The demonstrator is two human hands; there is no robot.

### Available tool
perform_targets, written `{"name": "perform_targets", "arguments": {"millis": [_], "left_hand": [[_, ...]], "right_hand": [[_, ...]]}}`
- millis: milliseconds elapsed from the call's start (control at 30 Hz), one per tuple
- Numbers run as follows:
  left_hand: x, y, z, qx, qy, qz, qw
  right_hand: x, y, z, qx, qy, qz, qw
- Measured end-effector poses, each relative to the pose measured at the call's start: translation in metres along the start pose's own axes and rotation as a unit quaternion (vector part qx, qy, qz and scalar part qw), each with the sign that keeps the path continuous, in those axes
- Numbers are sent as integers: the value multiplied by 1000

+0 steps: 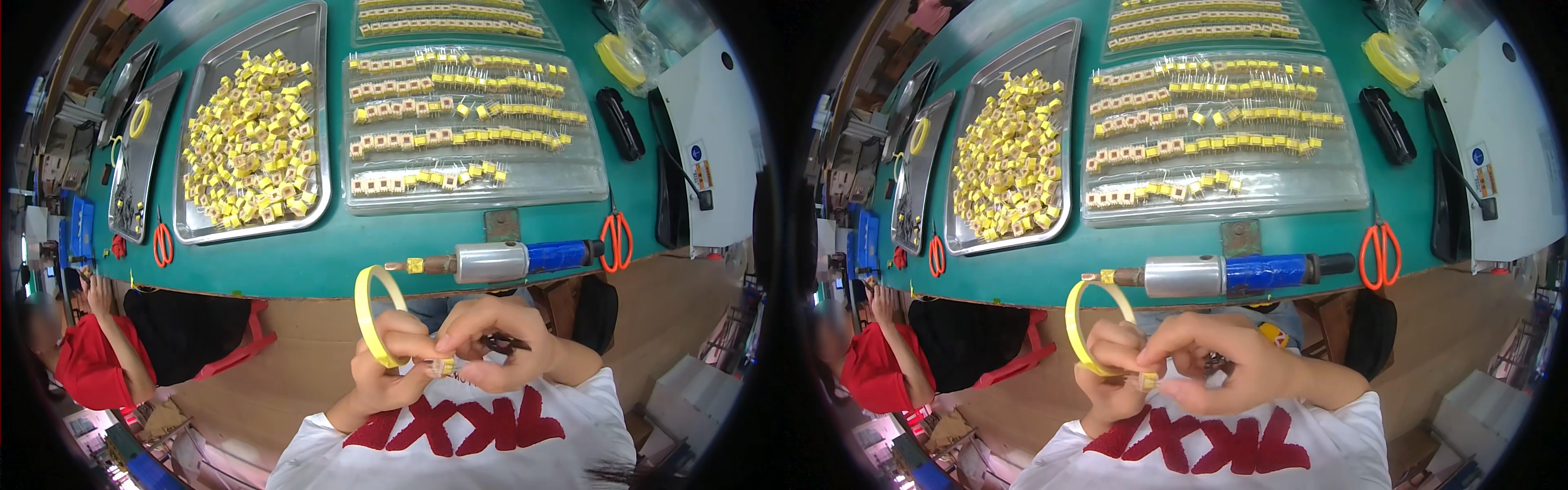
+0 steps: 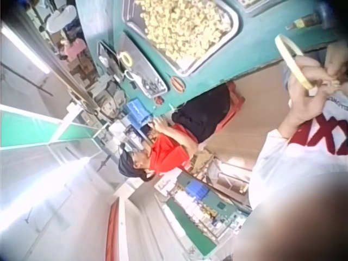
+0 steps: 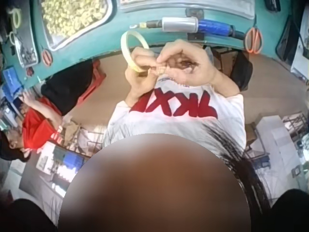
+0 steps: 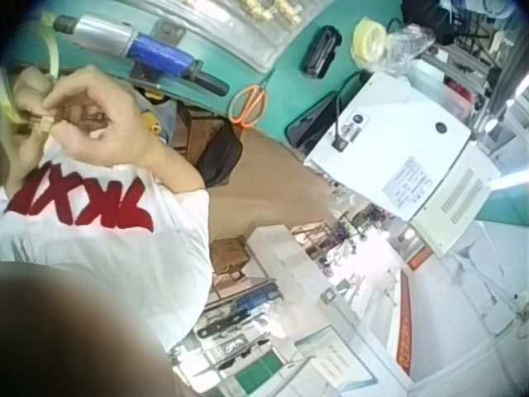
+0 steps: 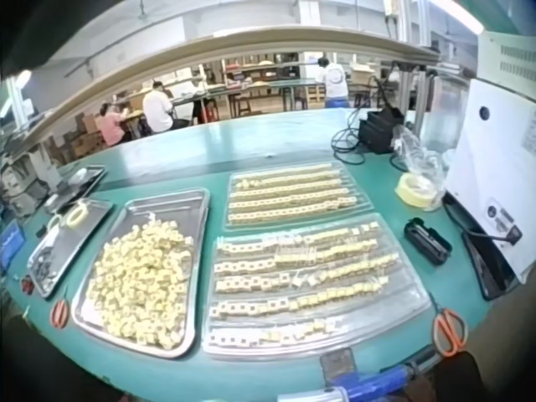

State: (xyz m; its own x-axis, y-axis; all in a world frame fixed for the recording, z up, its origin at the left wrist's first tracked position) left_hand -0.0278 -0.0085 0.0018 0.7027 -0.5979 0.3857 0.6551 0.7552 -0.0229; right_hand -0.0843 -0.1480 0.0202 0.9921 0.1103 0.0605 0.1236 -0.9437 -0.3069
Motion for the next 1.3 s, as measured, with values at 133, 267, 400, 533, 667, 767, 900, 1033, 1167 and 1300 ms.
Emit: {"name": "perform_targets", "arguments": {"millis": [133, 267, 400, 533, 667, 767, 900, 1033, 1167, 1300], "left_hand": [[0, -1, -4, -73, 102, 5, 992], [1, 0, -5, -92, 78, -3, 993], [1, -1, 1, -10, 90, 5, 996], [3, -3, 3, 31, 69, -15, 997], [6, 1, 4, 47, 30, 2, 998], [6, 3, 1, 36, 28, 10, 999], [6, 3, -1, 6, 42, 27, 999], [6, 3, 0, 25, 34, 27, 999], [6, 1, 3, 48, 11, 27, 998], [4, 2, 4, 57, -11, 41, 997]], "right_hand": [[1, 3, -13, -172, 131, 31, 976], [2, 1, -16, -214, 164, 47, 962], [2, 6, -10, -171, 163, 45, 971], [1, 0, 7, 6, 89, 36, 995], [-1, -4, 12, 21, 71, 47, 996], [0, 0, 9, -15, 63, 44, 997], [4, 0, -2, -163, 145, 44, 975], [2, -2, -3, -237, 199, 69, 948], [0, -4, 0, -235, 243, 95, 936], [1, -5, -4, -219, 226, 92, 945]]}}
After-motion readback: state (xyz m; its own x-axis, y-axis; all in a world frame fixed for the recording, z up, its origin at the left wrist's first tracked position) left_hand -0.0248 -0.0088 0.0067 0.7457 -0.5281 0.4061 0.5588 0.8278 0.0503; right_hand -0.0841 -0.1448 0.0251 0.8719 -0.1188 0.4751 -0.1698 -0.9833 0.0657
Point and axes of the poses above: each hand's wrist, its own x-axis towards the middle knuckle, its own y-axis out of the back of the hand, z = x × y, the point moved 5 cm from there along x, towards the middle knuckle
